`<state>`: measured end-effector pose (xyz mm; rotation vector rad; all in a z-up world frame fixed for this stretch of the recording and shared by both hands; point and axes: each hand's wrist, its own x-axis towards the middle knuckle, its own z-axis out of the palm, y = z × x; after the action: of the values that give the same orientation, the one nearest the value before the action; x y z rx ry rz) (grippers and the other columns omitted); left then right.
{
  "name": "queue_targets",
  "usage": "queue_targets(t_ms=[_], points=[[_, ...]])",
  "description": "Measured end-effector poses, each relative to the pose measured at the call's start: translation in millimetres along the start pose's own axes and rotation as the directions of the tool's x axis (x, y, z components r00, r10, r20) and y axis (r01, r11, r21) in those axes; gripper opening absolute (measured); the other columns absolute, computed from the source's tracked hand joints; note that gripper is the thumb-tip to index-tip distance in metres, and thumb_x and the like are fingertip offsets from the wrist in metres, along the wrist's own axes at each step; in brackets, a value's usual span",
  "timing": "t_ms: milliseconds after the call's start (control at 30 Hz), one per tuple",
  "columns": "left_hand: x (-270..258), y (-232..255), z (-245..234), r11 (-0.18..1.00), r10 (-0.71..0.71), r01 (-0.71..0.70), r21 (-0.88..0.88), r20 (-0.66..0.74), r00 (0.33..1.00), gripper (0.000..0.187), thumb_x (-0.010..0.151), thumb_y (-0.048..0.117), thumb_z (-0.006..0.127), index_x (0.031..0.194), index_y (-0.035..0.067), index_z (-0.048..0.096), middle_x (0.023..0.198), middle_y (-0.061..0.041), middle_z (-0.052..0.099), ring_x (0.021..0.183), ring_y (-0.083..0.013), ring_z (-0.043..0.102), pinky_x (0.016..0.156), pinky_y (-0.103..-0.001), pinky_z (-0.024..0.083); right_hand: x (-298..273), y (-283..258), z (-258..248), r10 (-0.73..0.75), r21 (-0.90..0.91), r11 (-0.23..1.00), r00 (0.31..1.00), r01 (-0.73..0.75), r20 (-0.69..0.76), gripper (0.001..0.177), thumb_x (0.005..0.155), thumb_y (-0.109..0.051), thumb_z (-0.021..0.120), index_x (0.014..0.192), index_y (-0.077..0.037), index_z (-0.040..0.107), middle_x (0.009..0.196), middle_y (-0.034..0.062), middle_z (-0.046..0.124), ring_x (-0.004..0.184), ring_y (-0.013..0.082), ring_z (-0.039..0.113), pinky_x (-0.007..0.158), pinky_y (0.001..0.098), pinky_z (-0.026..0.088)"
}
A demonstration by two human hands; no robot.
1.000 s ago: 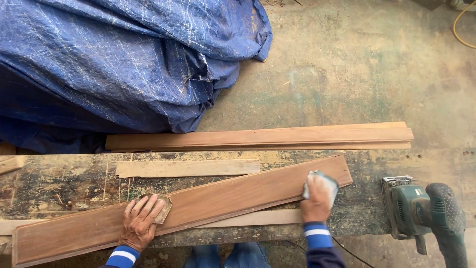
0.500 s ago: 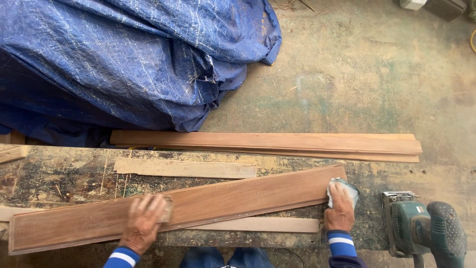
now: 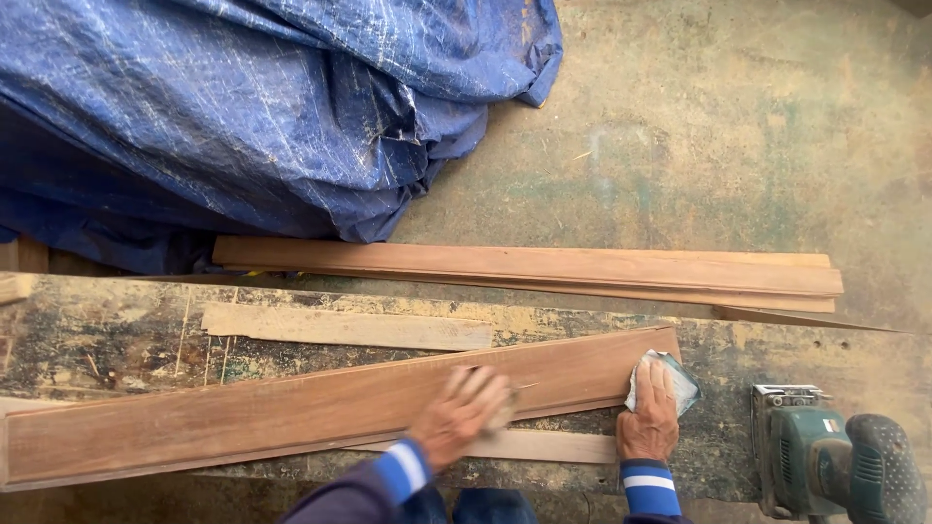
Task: Sanding wooden planks manually using sandpaper and a sanding block.
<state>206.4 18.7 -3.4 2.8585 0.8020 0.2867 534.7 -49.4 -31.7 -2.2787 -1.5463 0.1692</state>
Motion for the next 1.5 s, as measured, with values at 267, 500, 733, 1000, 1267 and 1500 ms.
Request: queue_targets(t_ms=[267, 500, 733, 1000, 1267, 1500], points=[[19.5, 9.8, 19.4, 0.979, -0.084, 0.083, -0.184, 0.003, 0.996, 0.05, 0.096, 0.008, 0.063, 0.146, 0.004, 0.053, 0.154, -0.019, 0.05, 0.144, -0.0335, 0.044, 0.122, -0.055, 0.028, -1.5, 2.2, 9.5, 0.016, -0.012, 1.0, 0.999, -0.016, -0.031, 0.072, 0.068, 0.014, 0.048, 0.138, -0.001, 0.059, 0.15, 0.0196, 0.056, 0.143, 0.0416, 0.048, 0.119, 0.0457, 0.041], [44.9, 20.0, 18.5, 0.993, -0.035, 0.039, -0.109, 0.035, 0.999, 0.052, 0.096, 0.003, 0.054, 0.148, 0.005, 0.052, 0.157, -0.018, 0.049, 0.146, -0.0301, 0.045, 0.124, -0.051, 0.031, 3.7, -1.2, -7.3, -0.032, 0.011, 0.999, 0.999, 0.032, 0.016, 0.073, 0.066, 0.013, 0.049, 0.138, 0.001, 0.058, 0.149, 0.0222, 0.054, 0.142, 0.0427, 0.047, 0.116, 0.0467, 0.041], [-12.4, -6.8, -16.5, 0.982, -0.124, 0.138, -0.13, 0.112, 0.986, 0.056, 0.09, 0.008, 0.059, 0.145, 0.003, 0.051, 0.153, -0.02, 0.048, 0.143, -0.0332, 0.044, 0.118, -0.057, 0.028, 1.1, 3.7, 0.3, -0.006, -0.014, 1.0, 0.999, 0.007, 0.039, 0.072, 0.066, 0.013, 0.049, 0.137, 0.0, 0.059, 0.149, 0.0216, 0.054, 0.143, 0.0412, 0.046, 0.116, 0.0456, 0.041], [90.9, 42.7, 39.3, 0.98, -0.154, 0.155, -0.125, 0.017, 0.988, 0.05, 0.101, 0.015, 0.055, 0.148, -0.002, 0.049, 0.156, -0.025, 0.047, 0.147, -0.0363, 0.043, 0.124, -0.052, 0.031, 4.8, -3.6, -13.5, -0.057, -0.011, 0.998, 0.997, 0.057, 0.05, 0.074, 0.065, 0.012, 0.048, 0.138, 0.003, 0.056, 0.15, 0.0229, 0.053, 0.143, 0.0423, 0.046, 0.118, 0.0464, 0.04], [-50.2, -12.5, -6.2, 0.98, -0.178, 0.182, -0.076, 0.053, 0.983, 0.074, 0.094, 0.04, 0.067, 0.152, 0.001, 0.042, 0.158, -0.021, 0.04, 0.146, -0.0346, 0.038, 0.12, -0.055, 0.026, 4.9, -1.0, -12.1, -0.073, 0.011, 0.997, 0.997, 0.072, 0.038, 0.074, 0.064, 0.01, 0.049, 0.138, 0.003, 0.056, 0.151, 0.0232, 0.052, 0.142, 0.0435, 0.045, 0.118, 0.0467, 0.039], [46.9, 40.1, 39.4, 0.987, -0.127, 0.13, -0.097, 0.035, 0.991, 0.071, 0.098, 0.038, 0.066, 0.151, -0.004, 0.044, 0.158, -0.026, 0.043, 0.147, -0.0386, 0.04, 0.121, -0.053, 0.03, 2.5, -0.2, -5.1, -0.03, -0.065, 0.997, 0.998, 0.033, 0.055, 0.072, 0.068, 0.012, 0.05, 0.139, 0.001, 0.058, 0.151, 0.0208, 0.054, 0.144, 0.0413, 0.046, 0.119, 0.0453, 0.04]])
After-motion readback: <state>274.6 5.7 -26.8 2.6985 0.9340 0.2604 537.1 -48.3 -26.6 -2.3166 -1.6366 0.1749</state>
